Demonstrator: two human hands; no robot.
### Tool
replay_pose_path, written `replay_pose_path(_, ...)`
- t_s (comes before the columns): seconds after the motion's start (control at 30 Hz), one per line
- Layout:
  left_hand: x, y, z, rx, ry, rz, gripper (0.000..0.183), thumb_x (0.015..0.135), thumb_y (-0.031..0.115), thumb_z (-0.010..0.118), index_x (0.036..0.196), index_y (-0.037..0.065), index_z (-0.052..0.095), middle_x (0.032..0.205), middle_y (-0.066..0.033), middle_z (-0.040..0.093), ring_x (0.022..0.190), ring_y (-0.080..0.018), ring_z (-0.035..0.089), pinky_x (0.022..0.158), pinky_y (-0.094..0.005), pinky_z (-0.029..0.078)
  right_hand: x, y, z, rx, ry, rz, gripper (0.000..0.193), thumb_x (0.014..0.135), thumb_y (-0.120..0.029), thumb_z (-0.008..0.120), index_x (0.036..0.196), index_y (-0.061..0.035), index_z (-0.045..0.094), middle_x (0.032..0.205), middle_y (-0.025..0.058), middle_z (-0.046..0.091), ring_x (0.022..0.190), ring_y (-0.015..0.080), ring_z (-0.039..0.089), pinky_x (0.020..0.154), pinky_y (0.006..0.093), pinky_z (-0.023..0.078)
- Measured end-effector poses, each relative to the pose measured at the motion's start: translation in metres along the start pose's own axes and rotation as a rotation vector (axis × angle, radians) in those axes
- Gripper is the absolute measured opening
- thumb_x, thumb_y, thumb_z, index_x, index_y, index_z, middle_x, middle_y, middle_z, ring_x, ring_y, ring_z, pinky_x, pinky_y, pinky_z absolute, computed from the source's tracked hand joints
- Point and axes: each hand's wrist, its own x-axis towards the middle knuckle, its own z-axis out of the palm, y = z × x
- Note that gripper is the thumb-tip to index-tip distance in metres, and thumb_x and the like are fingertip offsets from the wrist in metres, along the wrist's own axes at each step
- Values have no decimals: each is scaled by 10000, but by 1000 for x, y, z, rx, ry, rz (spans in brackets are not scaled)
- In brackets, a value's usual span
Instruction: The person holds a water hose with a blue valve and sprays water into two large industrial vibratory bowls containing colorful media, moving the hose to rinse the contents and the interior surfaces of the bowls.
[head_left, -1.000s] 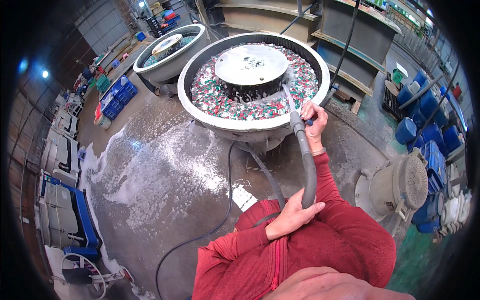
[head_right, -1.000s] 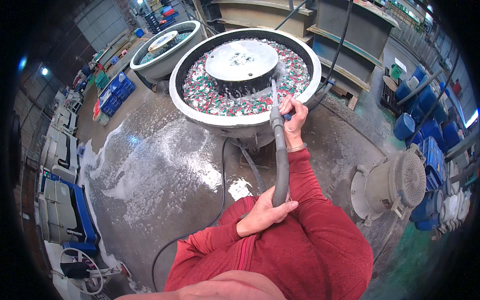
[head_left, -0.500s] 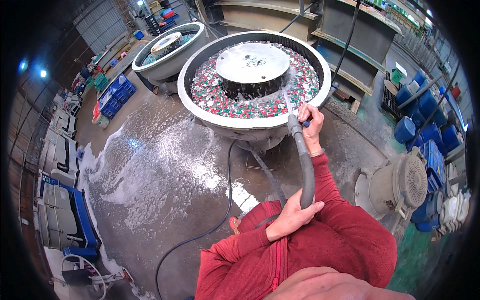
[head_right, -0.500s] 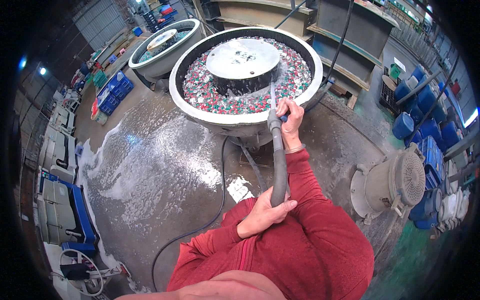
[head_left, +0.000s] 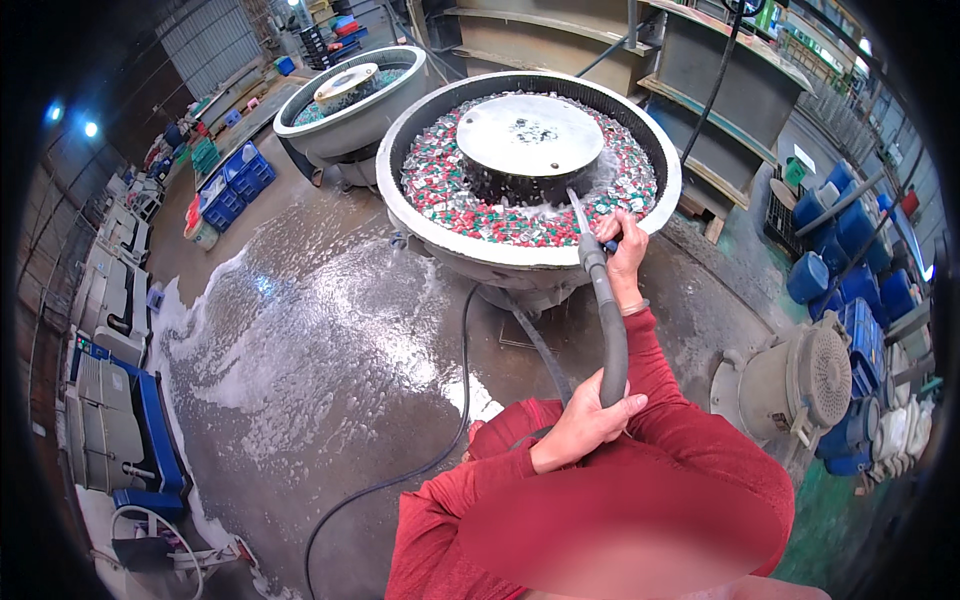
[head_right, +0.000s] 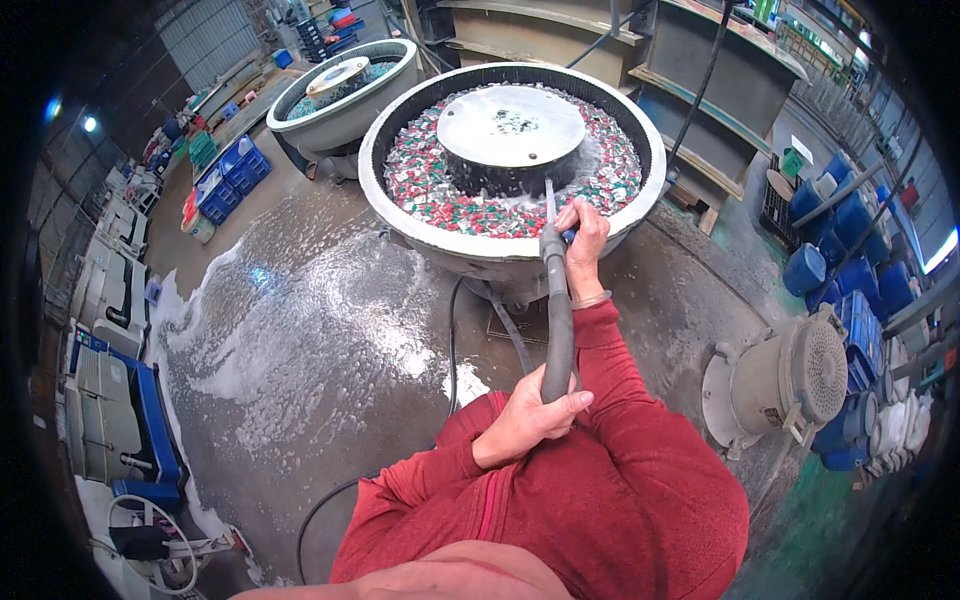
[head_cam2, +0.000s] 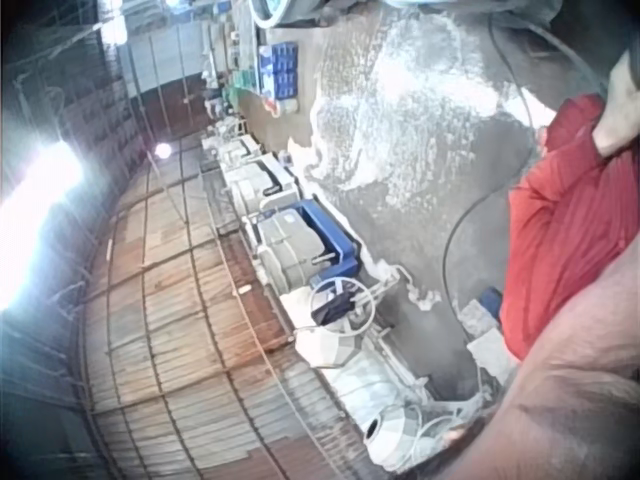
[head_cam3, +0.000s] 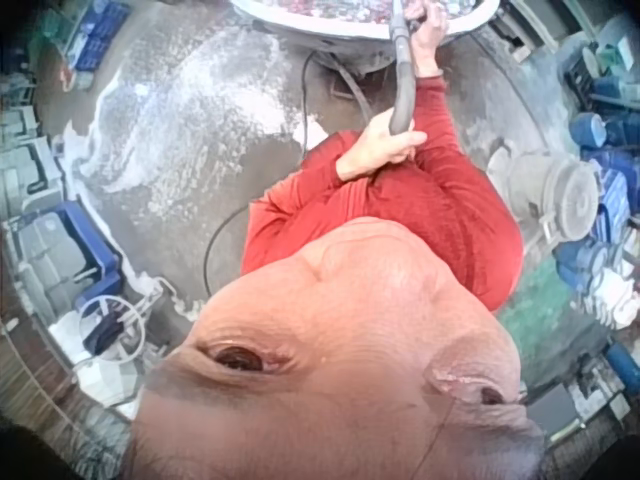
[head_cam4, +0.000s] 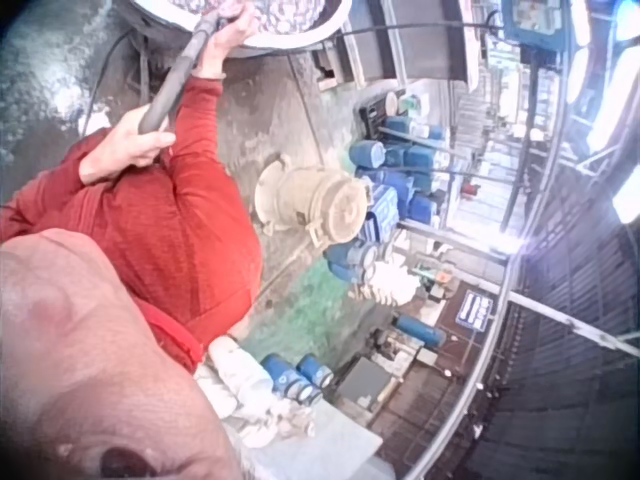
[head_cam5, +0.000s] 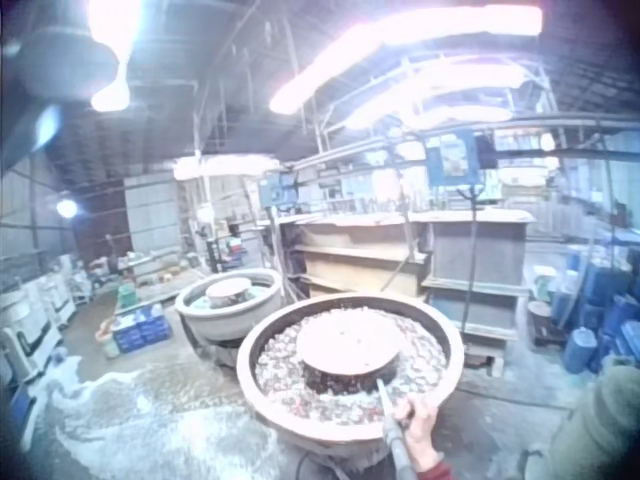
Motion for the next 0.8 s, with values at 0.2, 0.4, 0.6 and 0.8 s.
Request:
replay_pose_path(0.2, -8, 19, -27, -32, -33, -39, 240, 846, 147, 601, 793, 98, 372, 580, 44, 375, 435, -25, 290, 372, -197, 220, -6, 18, 20, 32, 16, -22, 386, 847, -130, 449, 476, -26, 462, 488, 86, 503, 497, 180, 487, 605, 302, 423)
replay_pose_path(0.4, -9, 33, -50, -38, -40, -73, 240, 849, 141, 594, 791, 102, 365, 580, 45, 375, 439, -25, 293, 375, -194, 221, -11, 34, 34, -58, 103, -32, 384, 858, -119, 447, 490, -16, 476, 504, 95, 519, 530, 185, 512, 636, 323, 437)
replay_pose_path(0.6, -6, 42, -65, -16, -76, -76, 239, 848, 139, 593, 788, 101, 365, 577, 44, 378, 435, -28, 299, 373, -196, 226, -14, 37, 37, 9, 74, -3, 378, 888, -135, 415, 561, 20, 526, 614, 127, 570, 766, 268, 600, 811, 385, 428)
replay_pose_path(0.8, -9, 52, -72, 69, -50, -18, 220, 836, 129, 598, 808, 95, 382, 577, 44, 377, 438, -25, 314, 372, -189, 237, -14, 44, 35, 12, 26, 58, 351, 897, -121, 368, 647, 32, 561, 700, 132, 600, 798, 242, 595, 814, 334, 410)
